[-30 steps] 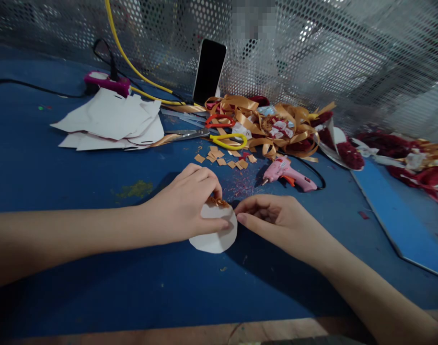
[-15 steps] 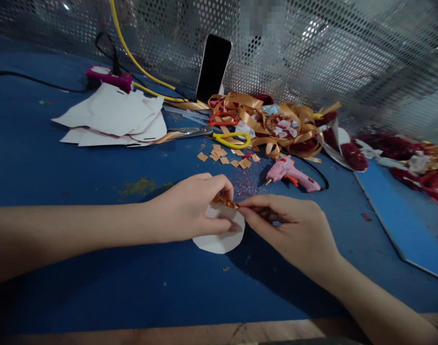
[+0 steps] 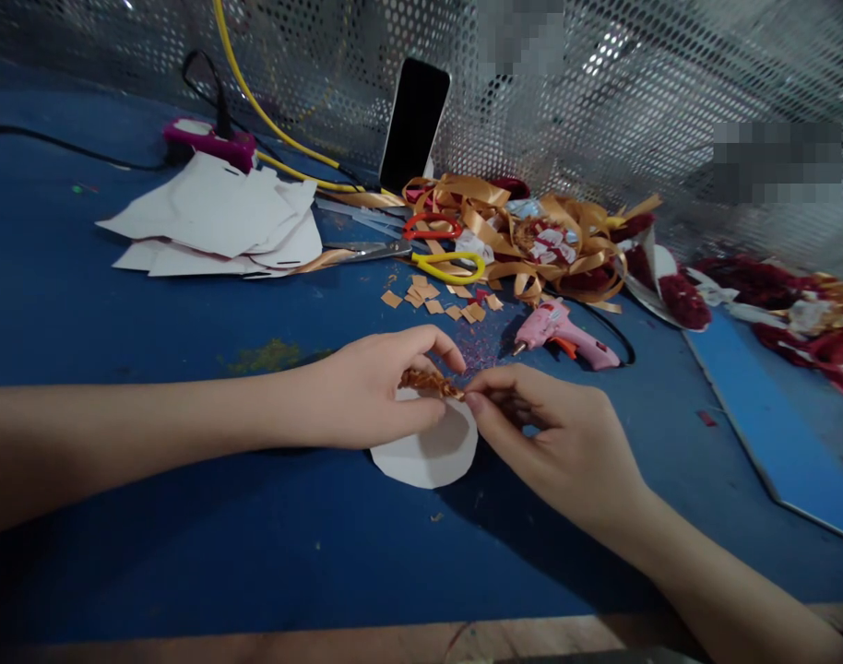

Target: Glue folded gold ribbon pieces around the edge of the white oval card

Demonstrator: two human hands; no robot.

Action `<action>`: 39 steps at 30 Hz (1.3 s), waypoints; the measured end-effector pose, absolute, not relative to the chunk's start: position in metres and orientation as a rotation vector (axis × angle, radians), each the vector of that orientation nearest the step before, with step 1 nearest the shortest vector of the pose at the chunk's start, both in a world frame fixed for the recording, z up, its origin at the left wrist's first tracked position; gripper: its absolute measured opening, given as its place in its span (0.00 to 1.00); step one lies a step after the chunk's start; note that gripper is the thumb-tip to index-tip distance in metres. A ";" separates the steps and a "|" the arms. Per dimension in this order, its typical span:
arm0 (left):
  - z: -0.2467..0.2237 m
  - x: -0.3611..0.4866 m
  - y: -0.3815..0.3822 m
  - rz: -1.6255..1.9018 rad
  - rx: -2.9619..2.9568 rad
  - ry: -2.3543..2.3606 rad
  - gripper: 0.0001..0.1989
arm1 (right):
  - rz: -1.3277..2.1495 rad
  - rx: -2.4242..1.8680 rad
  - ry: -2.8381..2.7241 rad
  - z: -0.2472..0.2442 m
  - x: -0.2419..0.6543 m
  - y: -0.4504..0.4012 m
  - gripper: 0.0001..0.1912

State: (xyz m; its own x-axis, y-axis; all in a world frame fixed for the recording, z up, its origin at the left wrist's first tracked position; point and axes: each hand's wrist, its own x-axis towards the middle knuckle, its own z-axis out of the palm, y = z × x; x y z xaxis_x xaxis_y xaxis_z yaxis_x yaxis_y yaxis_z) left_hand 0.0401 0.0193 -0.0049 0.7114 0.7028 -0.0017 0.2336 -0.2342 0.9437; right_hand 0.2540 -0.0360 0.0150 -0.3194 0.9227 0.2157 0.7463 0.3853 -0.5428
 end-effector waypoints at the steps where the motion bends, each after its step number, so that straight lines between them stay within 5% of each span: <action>1: -0.004 0.040 0.019 0.515 1.793 0.747 0.16 | 0.481 -1.433 -2.163 0.014 0.254 -0.036 0.05; 27: -0.001 0.042 0.020 0.528 1.631 0.725 0.17 | 0.434 -1.336 -2.229 0.008 0.250 -0.038 0.05; 39: -0.003 0.040 0.021 0.522 1.724 0.728 0.19 | 0.681 -1.434 -2.194 0.016 0.253 -0.041 0.09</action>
State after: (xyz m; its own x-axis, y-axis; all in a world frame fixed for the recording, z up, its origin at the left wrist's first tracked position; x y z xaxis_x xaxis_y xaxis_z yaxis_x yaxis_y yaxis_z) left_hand 0.0403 0.0206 -0.0033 0.7103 0.7035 -0.0236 0.2029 -0.1726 0.9639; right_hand 0.2532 -0.0406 0.0156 -0.3728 0.9239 0.0864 0.7127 0.3447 -0.6109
